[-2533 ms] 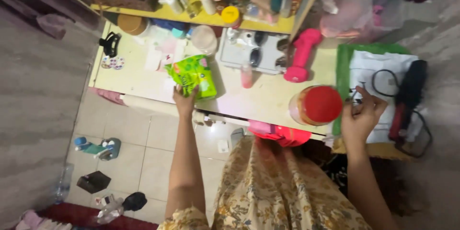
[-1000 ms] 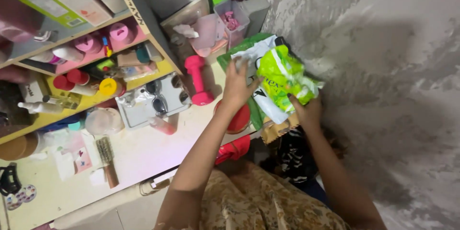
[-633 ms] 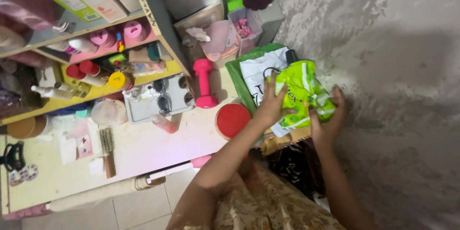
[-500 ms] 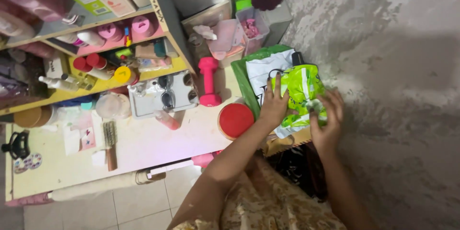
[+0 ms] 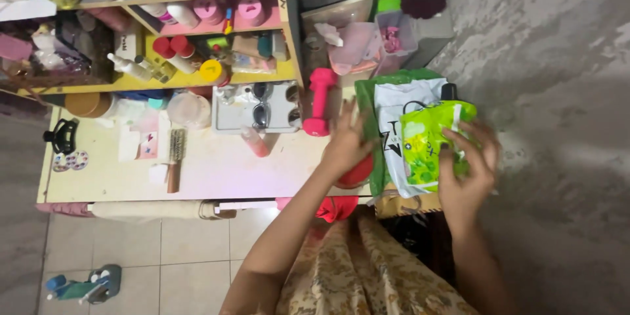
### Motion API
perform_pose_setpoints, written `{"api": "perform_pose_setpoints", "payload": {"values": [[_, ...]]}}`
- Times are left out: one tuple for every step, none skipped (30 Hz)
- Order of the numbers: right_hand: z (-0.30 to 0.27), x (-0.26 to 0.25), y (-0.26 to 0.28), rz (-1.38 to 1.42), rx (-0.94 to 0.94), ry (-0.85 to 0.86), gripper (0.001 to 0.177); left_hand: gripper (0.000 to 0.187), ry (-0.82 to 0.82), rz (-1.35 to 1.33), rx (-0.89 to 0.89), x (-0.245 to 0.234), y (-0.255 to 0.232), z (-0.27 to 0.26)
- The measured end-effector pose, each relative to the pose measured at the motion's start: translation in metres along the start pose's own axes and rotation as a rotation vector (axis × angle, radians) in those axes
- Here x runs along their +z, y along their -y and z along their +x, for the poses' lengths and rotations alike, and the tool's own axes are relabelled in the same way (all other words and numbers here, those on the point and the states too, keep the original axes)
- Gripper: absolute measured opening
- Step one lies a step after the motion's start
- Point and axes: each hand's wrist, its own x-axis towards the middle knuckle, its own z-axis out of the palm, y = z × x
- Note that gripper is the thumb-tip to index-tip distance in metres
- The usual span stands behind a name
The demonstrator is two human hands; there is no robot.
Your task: Folding clothes and organizing various packages and containers on a desk and shelf
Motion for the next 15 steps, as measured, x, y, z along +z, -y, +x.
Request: {"api": "perform_pose_setpoints", "payload": {"values": [[0.010,0.015,-0.002,0.003,-0.002,0.001,0.031,0.084,-0.002,0.001,-0.002,-0.003,0.011,-0.002],[0.020,0.030,-0.004,0.139,0.058,0.047,0.029,0.080,-0.081,-0.041,-0.045,-0.007,0.022,-0.003],[0.031,0.043,-0.007,0.271,0.116,0.090,0.028,0.077,-0.158,-0.087,-0.083,-0.009,0.032,-0.003],[0.039,0.064,-0.012,0.269,0.113,0.088,0.028,0.077,-0.159,-0.088,-0.079,-0.013,0.040,-0.004],[0.049,0.084,-0.017,0.416,0.295,0.144,0.032,0.071,-0.237,-0.085,-0.071,-0.017,0.048,-0.002],[0.059,0.104,-0.022,0.563,0.477,0.200,0.036,0.066,-0.316,-0.081,-0.063,-0.022,0.057,0.000],[0.056,0.140,-0.068,0.558,0.471,0.196,0.036,0.066,-0.318,-0.086,-0.056,-0.025,0.062,0.002],[0.054,0.179,-0.111,0.596,0.549,0.201,0.037,0.065,-0.323,-0.128,-0.068,-0.028,0.067,0.004],[0.057,0.226,-0.148,0.633,0.629,0.209,0.041,0.065,-0.327,-0.170,-0.084,-0.031,0.073,0.004],[0.060,0.238,-0.154,0.627,0.627,0.208,0.041,0.065,-0.328,-0.176,-0.081,-0.030,0.078,0.004],[0.068,0.253,-0.160,0.284,0.697,0.307,0.029,0.064,-0.282,-0.153,-0.109,-0.032,0.085,0.007],[0.076,0.267,-0.165,-0.065,0.755,0.398,0.024,0.063,-0.235,-0.129,-0.137,-0.035,0.091,0.011],[0.082,0.276,-0.164,-0.065,0.749,0.380,0.024,0.063,-0.239,-0.130,-0.119,-0.043,0.090,0.013],[0.088,0.286,-0.163,-0.060,0.776,0.348,0.027,0.061,-0.218,-0.134,-0.119,-0.051,0.090,0.016],[0.085,0.294,-0.161,-0.056,0.814,0.325,0.029,0.059,-0.189,-0.138,-0.130,-0.057,0.091,0.011]]}}
